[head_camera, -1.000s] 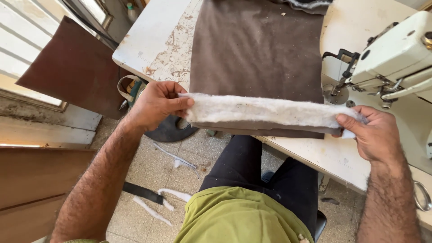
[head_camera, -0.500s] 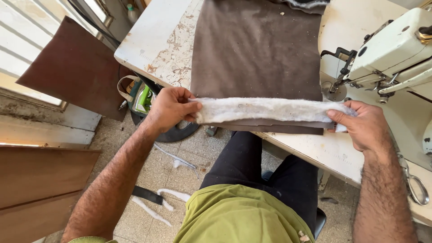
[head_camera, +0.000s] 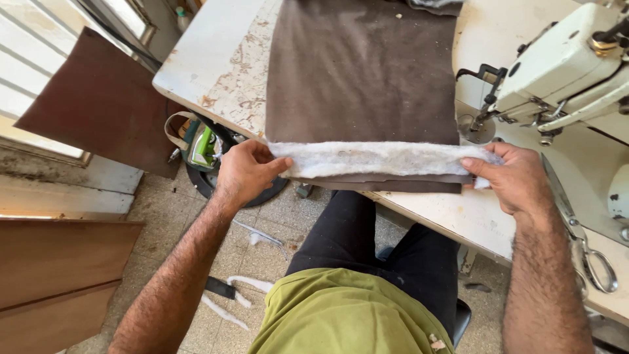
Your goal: Cutting fabric with scissors and folding layers of fabric and padding on a workbench
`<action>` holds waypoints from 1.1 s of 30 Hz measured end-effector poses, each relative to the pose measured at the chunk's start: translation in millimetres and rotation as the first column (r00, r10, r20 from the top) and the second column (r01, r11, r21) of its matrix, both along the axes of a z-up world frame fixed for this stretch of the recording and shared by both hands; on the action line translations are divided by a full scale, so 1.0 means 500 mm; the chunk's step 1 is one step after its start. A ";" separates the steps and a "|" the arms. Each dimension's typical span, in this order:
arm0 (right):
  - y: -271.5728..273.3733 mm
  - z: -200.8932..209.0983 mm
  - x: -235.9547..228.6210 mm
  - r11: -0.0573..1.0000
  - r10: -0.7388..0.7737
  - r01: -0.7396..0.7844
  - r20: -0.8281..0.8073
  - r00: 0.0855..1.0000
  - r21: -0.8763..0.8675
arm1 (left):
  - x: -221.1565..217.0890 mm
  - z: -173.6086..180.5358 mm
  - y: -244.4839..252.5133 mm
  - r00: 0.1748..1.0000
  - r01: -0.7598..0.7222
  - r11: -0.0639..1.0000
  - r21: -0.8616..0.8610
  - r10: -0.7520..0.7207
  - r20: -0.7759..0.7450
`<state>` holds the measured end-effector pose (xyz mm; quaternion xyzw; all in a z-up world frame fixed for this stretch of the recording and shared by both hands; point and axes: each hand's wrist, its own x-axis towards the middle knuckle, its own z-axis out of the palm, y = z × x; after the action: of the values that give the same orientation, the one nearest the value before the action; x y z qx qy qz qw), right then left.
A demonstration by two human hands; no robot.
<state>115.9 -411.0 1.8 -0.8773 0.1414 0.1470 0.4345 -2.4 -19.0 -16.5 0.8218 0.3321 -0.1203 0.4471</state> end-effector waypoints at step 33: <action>-0.038 -0.076 0.021 0.994 0.089 -0.101 0.259 0.962 0.034 | -0.036 -0.014 -0.024 0.901 -0.289 0.902 -0.320 0.369 0.229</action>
<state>126.2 -430.1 -36.2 -0.8842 0.0382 0.0559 0.4623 -20.4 -31.0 -23.7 0.6906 0.3796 0.0313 0.6149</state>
